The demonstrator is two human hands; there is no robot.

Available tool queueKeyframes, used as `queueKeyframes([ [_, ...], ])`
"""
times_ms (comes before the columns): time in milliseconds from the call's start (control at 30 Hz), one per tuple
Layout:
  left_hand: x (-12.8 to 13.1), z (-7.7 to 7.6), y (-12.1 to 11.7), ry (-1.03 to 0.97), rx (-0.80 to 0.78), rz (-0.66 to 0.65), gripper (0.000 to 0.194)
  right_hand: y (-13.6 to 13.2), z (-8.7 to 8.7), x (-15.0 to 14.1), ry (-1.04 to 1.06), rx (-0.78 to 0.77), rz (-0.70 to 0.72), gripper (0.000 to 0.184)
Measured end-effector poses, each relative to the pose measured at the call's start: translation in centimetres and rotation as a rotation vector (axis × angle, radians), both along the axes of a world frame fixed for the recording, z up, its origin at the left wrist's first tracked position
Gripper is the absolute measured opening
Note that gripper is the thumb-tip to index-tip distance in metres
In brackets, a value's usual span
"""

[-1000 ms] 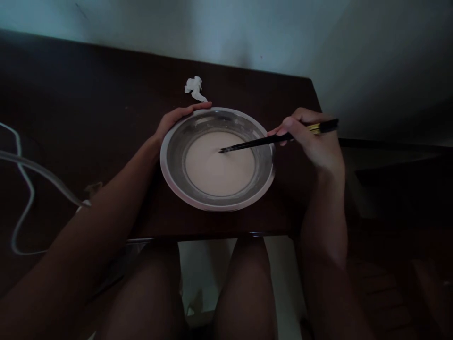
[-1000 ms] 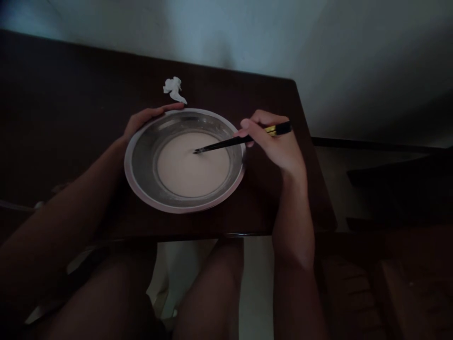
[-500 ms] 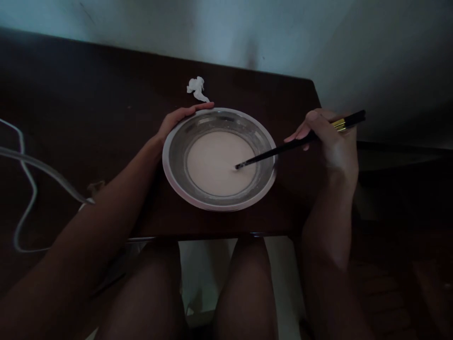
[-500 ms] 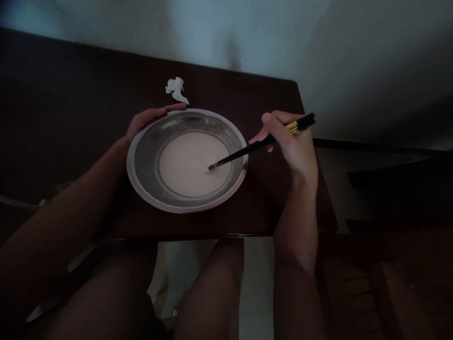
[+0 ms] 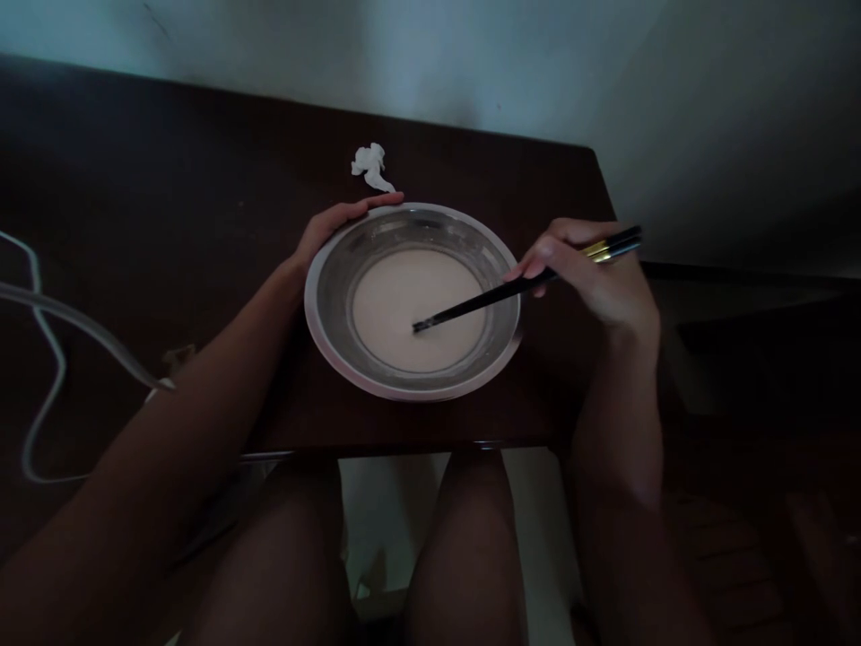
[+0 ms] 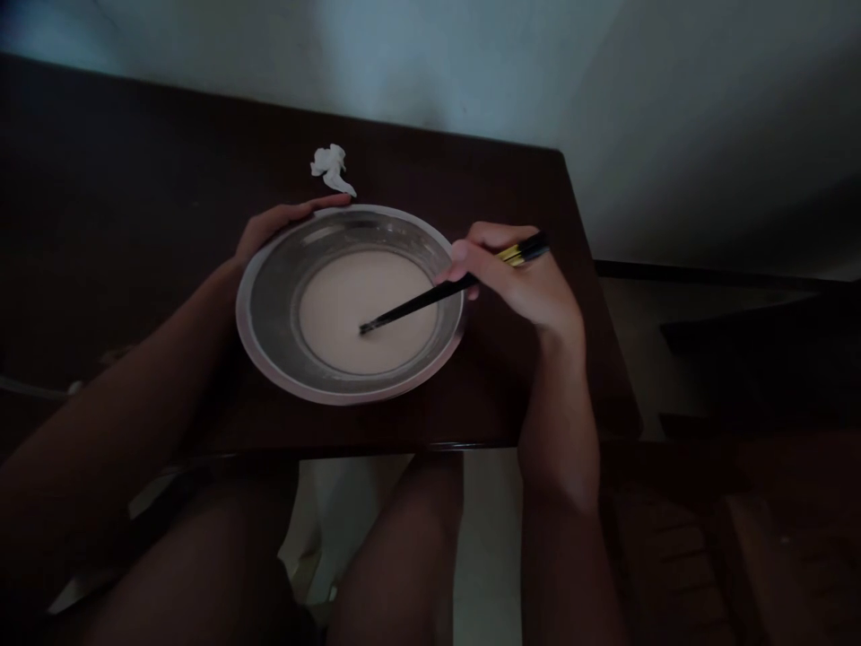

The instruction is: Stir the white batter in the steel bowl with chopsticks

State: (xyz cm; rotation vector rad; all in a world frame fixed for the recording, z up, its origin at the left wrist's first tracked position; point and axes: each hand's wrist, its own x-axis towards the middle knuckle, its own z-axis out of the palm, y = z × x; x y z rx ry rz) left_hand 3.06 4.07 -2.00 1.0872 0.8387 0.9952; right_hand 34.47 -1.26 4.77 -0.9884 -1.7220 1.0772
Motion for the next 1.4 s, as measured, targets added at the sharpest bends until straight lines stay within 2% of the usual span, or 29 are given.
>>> queueKeyframes([
  [67,0.1,0.0,-0.1,-0.019,-0.024,0.029,0.054,0.2,-0.2,-0.3,-0.023,0.013,0.023,0.036],
  [233,0.1,0.2,-0.2,-0.006,-0.048,0.031,0.05,0.2,-0.3,0.6,0.023,0.092,-0.179,0.034],
  [400,0.1,-0.1,-0.2,-0.026,-0.051,0.043,0.047,0.3,-0.3,0.0,-0.022,0.013,0.012,0.034],
  [467,0.2,-0.2,-0.2,-0.033,-0.053,0.061,0.046,0.6,-0.5,-0.1,-0.015,0.036,-0.007,0.031],
  [600,0.2,0.1,-0.2,-0.02,-0.044,0.047,0.05,0.3,-0.4,0.6,0.043,0.104,-0.168,0.035],
  [667,0.2,0.1,-0.2,-0.012,-0.046,0.034,0.052,0.0,-0.2,0.6,0.033,0.065,-0.128,0.037],
  [800,0.2,0.0,-0.2,-0.005,-0.029,0.053,0.054,0.2,-0.2,-0.1,-0.04,0.013,0.043,0.035],
  [1000,0.2,0.3,-0.4,-0.028,-0.054,0.039,0.045,0.3,-0.3,0.7,0.018,0.061,-0.125,0.037],
  [1167,0.3,0.4,-0.5,-0.02,-0.065,0.054,0.042,0.3,-0.3,0.0,-0.018,0.009,0.033,0.035],
  [1233,0.2,0.2,-0.3,-0.028,-0.057,0.061,0.043,0.5,-0.5,0.0,-0.002,0.043,-0.007,0.033],
  [1333,0.0,0.1,-0.2,-0.022,-0.038,0.021,0.044,0.3,-0.4,0.6,0.036,0.096,-0.168,0.032],
  [1400,0.0,0.1,-0.2,-0.018,-0.037,0.007,0.045,0.0,-0.3,0.8,0.022,0.081,-0.173,0.036],
])
